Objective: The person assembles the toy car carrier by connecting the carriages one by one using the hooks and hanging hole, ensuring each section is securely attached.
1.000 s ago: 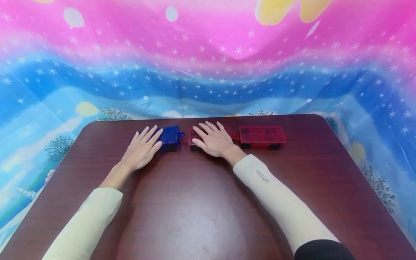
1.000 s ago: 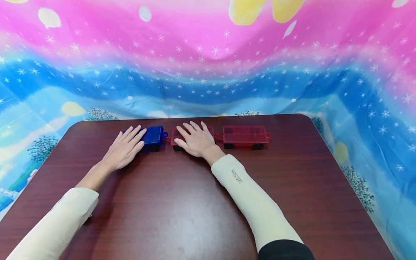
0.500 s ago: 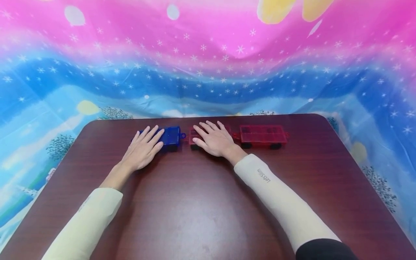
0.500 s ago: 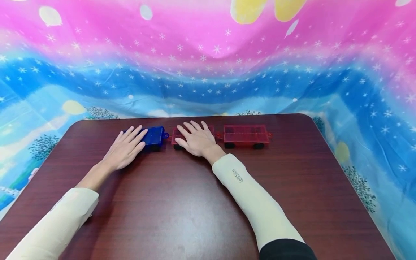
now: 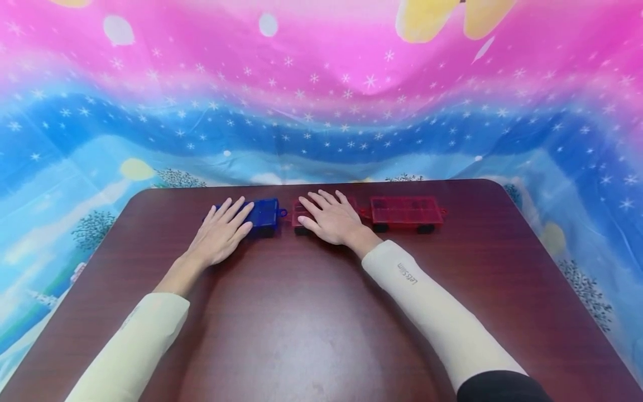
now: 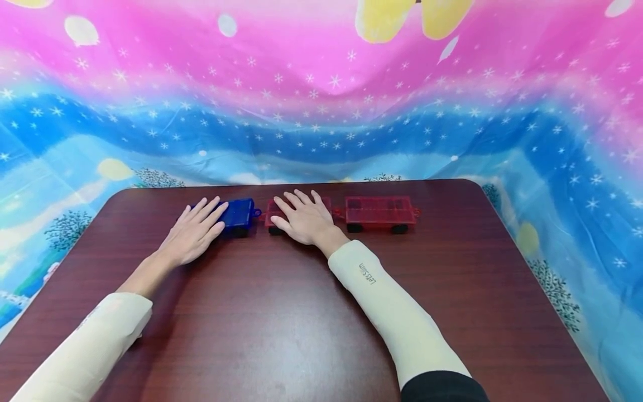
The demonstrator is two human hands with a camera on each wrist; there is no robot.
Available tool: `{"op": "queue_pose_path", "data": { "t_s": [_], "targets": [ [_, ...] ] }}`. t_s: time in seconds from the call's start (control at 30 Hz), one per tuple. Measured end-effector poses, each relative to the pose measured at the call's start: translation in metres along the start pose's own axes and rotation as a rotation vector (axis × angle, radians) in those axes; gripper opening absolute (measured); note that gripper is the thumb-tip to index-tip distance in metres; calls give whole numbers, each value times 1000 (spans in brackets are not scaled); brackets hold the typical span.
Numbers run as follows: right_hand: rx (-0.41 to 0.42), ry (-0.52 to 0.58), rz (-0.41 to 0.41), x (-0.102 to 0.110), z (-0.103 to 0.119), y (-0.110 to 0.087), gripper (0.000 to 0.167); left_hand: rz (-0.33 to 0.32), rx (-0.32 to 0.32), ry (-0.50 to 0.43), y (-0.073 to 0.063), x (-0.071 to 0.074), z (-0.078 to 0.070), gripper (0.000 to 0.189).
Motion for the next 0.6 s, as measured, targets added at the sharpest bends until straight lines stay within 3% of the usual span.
{"op": "queue_pose_path", "data": {
  "t_s": [0.6],
  "targets": [
    [-3, 4, -4, -2, -1, 3, 71, -6, -13, 7, 0, 0, 0, 60]
  ]
}}
Point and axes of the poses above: each hand's wrist, its own y-axis towards the middle knuckle, its own x-axis out of the back of the hand, z = x × y, the point moved 9 cm from there along y, towards the middle knuckle, and after that the axes turned 6 degrees about -x, right-handed, at the moved point
